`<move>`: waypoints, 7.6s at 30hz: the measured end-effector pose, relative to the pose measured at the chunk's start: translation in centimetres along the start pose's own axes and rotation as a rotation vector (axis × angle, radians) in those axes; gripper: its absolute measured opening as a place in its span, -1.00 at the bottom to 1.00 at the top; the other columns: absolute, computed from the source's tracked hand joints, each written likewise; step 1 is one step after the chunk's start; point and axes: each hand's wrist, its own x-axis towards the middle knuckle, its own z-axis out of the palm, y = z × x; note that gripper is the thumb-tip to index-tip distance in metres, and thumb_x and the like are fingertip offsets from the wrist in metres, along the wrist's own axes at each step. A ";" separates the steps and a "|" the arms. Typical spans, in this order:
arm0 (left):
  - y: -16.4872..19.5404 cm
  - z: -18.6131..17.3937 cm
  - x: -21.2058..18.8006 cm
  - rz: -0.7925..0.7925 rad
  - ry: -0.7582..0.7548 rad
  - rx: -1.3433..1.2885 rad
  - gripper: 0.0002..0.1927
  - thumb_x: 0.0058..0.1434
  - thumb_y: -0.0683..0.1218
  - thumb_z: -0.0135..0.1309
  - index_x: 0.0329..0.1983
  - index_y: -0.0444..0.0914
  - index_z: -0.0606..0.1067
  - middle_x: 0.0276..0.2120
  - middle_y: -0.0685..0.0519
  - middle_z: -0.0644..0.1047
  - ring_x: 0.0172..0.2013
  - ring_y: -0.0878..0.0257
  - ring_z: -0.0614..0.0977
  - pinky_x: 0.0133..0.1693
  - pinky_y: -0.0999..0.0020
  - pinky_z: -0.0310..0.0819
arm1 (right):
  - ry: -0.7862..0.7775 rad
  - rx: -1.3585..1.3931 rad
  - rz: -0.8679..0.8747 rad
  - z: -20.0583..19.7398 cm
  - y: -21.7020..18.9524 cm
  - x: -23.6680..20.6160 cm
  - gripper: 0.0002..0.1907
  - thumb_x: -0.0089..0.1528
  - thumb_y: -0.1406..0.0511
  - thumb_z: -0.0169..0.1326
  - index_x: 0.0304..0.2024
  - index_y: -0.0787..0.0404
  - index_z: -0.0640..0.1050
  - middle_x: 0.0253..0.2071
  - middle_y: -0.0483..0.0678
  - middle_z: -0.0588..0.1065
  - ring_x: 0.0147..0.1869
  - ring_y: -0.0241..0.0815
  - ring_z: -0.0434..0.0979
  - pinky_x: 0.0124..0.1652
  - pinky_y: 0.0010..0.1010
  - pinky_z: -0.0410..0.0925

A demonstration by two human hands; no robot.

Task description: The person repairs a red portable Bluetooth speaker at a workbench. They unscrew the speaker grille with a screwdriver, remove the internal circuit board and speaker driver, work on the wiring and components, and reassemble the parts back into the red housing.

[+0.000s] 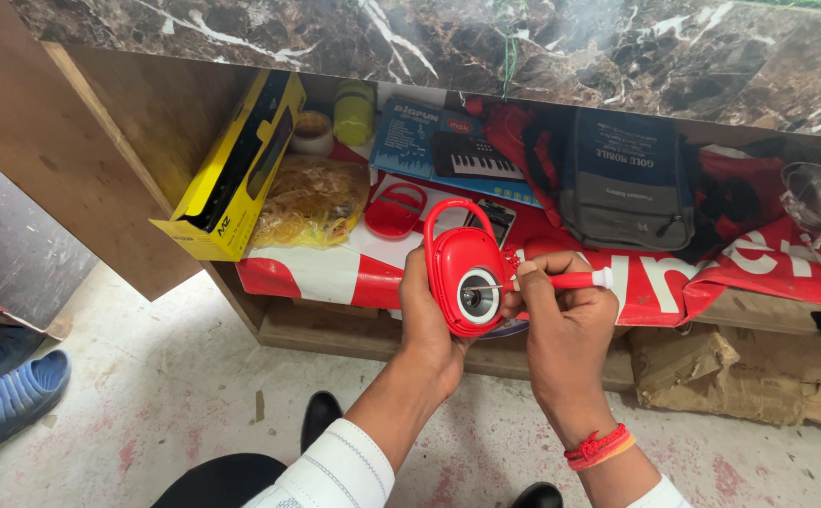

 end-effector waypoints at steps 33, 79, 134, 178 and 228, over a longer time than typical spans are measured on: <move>-0.4 -0.4 0.6 -0.021 0.066 -0.020 -0.43 0.34 0.29 -0.35 -0.16 -0.18 0.54 -0.38 0.06 0.63 -0.40 0.27 0.68 -0.34 0.32 0.63 | 0.019 -0.023 -0.009 0.0 0.1 -0.1 -0.90 0.35 0.40 0.06 -0.26 0.34 0.53 -0.42 -0.12 0.52 -0.40 -0.41 0.52 -0.35 -0.54 0.44; 1.2 0.2 0.0 0.073 -0.130 -0.055 -0.34 0.34 0.25 -0.36 0.08 -0.32 0.50 -0.15 -0.14 0.64 -0.26 -0.01 0.73 -0.18 0.08 0.69 | 0.117 -0.176 -0.371 -0.4 -3.4 -0.9 -0.62 0.56 0.23 -0.12 0.17 0.42 0.55 -0.22 0.03 0.52 -0.14 -0.32 0.51 0.03 -0.48 0.38; 1.3 0.8 -0.5 0.060 -0.075 -0.267 -0.36 0.28 0.28 -0.34 -0.01 -0.29 0.52 -0.29 -0.17 0.63 -0.32 -0.10 0.71 -0.19 0.02 0.67 | 0.204 -0.016 -0.292 -0.8 -2.9 -0.6 -0.63 0.54 0.24 -0.17 -0.36 0.28 0.32 -0.47 -0.09 0.34 -0.44 -0.36 0.31 -0.41 -0.52 0.23; 0.5 -0.6 1.1 0.065 0.194 -0.158 -0.44 0.29 0.29 -0.32 -0.04 -0.13 0.53 -0.29 0.04 0.65 -0.34 0.14 0.72 -0.43 0.28 0.61 | -0.105 -0.338 -0.223 1.0 -2.3 -0.3 -0.72 0.38 0.28 0.07 0.07 0.31 0.41 0.03 0.03 0.62 0.04 -0.28 0.61 0.08 -0.44 0.43; -0.1 -0.2 1.4 -0.152 0.462 0.527 -0.13 0.26 0.46 -0.40 0.20 -0.31 0.43 0.12 -0.14 0.49 0.13 0.05 0.50 0.19 0.05 0.33 | -0.287 -0.252 0.412 0.7 2.1 -0.4 -0.37 0.10 0.49 0.20 0.23 0.19 0.38 -0.20 -0.09 0.51 -0.22 -0.37 0.49 -0.26 -0.52 0.39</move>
